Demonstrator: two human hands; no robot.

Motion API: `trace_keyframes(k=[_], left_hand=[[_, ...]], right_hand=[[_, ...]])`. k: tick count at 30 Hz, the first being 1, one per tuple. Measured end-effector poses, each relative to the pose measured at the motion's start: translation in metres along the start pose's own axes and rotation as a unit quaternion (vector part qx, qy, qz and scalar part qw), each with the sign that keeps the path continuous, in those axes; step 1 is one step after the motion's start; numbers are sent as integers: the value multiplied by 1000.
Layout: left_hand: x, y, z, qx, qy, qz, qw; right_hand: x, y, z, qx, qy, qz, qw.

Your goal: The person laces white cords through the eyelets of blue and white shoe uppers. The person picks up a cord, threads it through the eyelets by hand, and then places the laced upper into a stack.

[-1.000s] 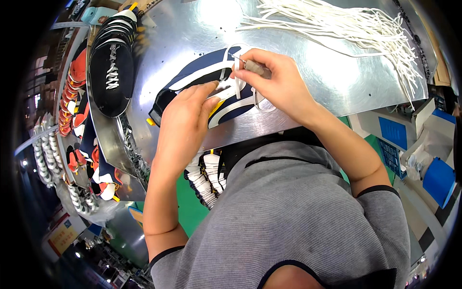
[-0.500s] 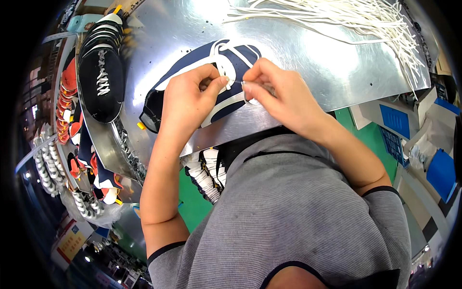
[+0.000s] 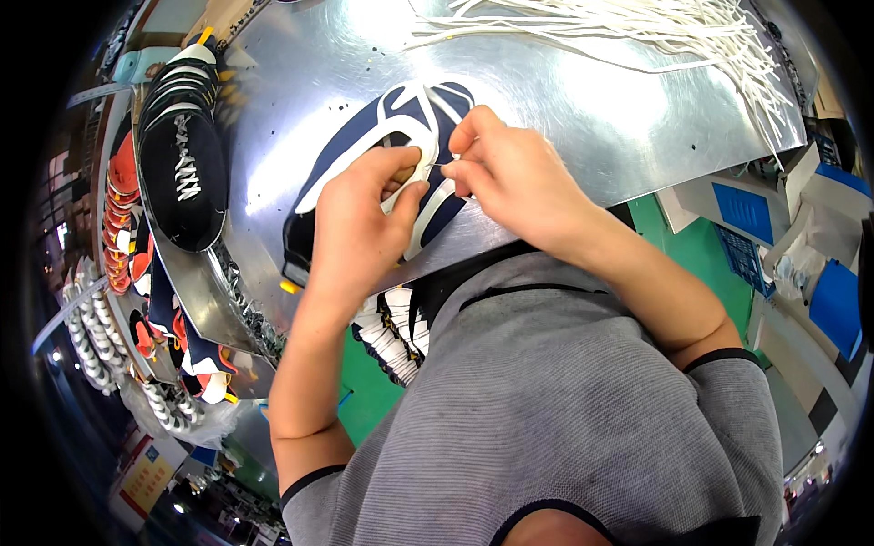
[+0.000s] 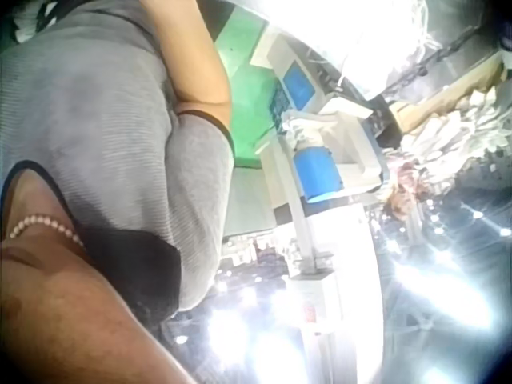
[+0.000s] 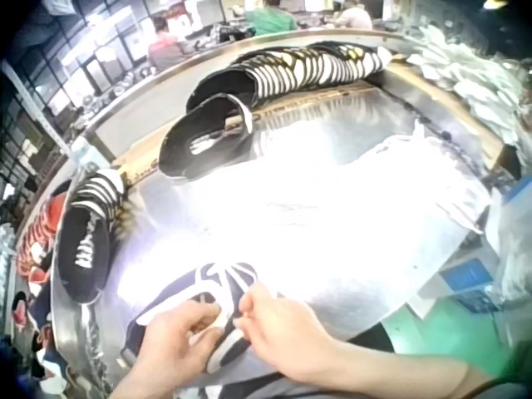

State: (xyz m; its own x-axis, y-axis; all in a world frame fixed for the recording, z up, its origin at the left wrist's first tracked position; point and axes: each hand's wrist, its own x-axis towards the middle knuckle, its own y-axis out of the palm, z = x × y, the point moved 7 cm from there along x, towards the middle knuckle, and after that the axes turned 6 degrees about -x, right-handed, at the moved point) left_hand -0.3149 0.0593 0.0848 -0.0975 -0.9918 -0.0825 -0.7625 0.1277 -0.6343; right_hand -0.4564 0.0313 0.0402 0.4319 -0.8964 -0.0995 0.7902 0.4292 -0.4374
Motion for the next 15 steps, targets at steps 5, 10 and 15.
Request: trace_keyframes(k=[5,10,15], left_hand=[[-13,8,-6,73,83,-53,993],[-31,-7,-19,131,130,-120,976],[-54,-10,-31,216,293,-98,926]], right_hand=[[5,19,10,-103,-27,-7,994],[-24,-21,5,-78,-78,100,989],[-2,-115,-27,87,33,-9,996]])
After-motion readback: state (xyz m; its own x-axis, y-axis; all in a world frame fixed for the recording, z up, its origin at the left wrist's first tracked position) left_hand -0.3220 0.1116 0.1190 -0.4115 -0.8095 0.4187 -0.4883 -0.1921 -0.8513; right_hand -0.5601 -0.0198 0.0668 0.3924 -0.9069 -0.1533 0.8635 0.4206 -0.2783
